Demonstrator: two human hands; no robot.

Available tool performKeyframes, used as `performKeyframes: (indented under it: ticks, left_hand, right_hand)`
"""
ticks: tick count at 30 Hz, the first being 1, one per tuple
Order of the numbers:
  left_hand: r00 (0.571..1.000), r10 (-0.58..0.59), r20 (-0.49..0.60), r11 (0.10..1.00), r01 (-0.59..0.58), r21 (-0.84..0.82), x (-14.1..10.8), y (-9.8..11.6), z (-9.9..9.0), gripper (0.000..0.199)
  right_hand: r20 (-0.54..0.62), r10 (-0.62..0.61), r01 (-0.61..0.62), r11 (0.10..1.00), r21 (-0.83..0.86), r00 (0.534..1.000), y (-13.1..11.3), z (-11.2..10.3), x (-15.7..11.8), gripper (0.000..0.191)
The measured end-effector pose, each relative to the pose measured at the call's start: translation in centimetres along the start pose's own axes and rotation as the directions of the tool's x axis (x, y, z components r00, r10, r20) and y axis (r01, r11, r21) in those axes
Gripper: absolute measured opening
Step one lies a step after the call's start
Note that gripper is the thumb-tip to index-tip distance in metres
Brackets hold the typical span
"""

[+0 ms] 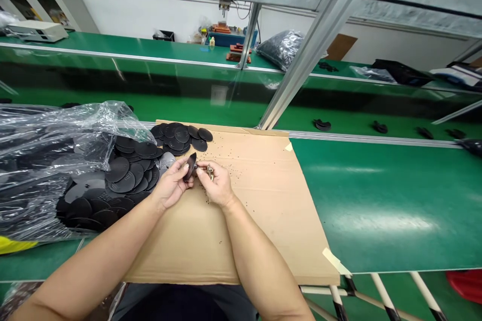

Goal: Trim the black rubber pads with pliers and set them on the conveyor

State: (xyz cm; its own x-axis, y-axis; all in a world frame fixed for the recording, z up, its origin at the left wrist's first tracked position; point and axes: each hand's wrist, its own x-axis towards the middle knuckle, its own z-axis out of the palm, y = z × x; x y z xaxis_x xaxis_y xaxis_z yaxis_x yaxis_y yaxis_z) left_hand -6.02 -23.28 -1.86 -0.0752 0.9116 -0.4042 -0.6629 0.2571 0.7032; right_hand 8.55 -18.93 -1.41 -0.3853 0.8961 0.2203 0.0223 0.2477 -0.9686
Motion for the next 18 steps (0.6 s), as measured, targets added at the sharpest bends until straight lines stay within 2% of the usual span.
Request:
performKeyframes:
  ticks: [5, 9, 14, 18]
  left_hand:
    - [0.991, -0.082, 0.102, 0.996, 0.086, -0.038, -0.34, 0.01, 0.05, 0.056]
    - [0.988, -0.093, 0.121, 0.994, 0.099, -0.038, -0.52, -0.07, 0.18, 0.056]
    - [0.985, -0.091, 0.144, 0.994, 0.098, -0.042, -0.73, -0.14, 0.23, 0.051]
    - [0.983, -0.092, 0.158, 0.993, 0.103, -0.065, -0.66, -0.27, 0.36, 0.05]
  right_hand:
    - [0.017, -0.228, 0.227, 0.953, -0.199, 0.974, -0.48, 0.06, 0.0, 0.014]
    - [0.053, -0.33, 0.331, 0.899, -0.288, 0.943, -0.52, -0.04, 0.14, 0.013]
    - [0.076, -0.376, 0.379, 0.864, -0.332, 0.924, -0.22, -0.19, 0.23, 0.013]
    - [0.037, -0.351, 0.345, 0.886, -0.309, 0.936, -0.08, 0.24, 0.09, 0.011]
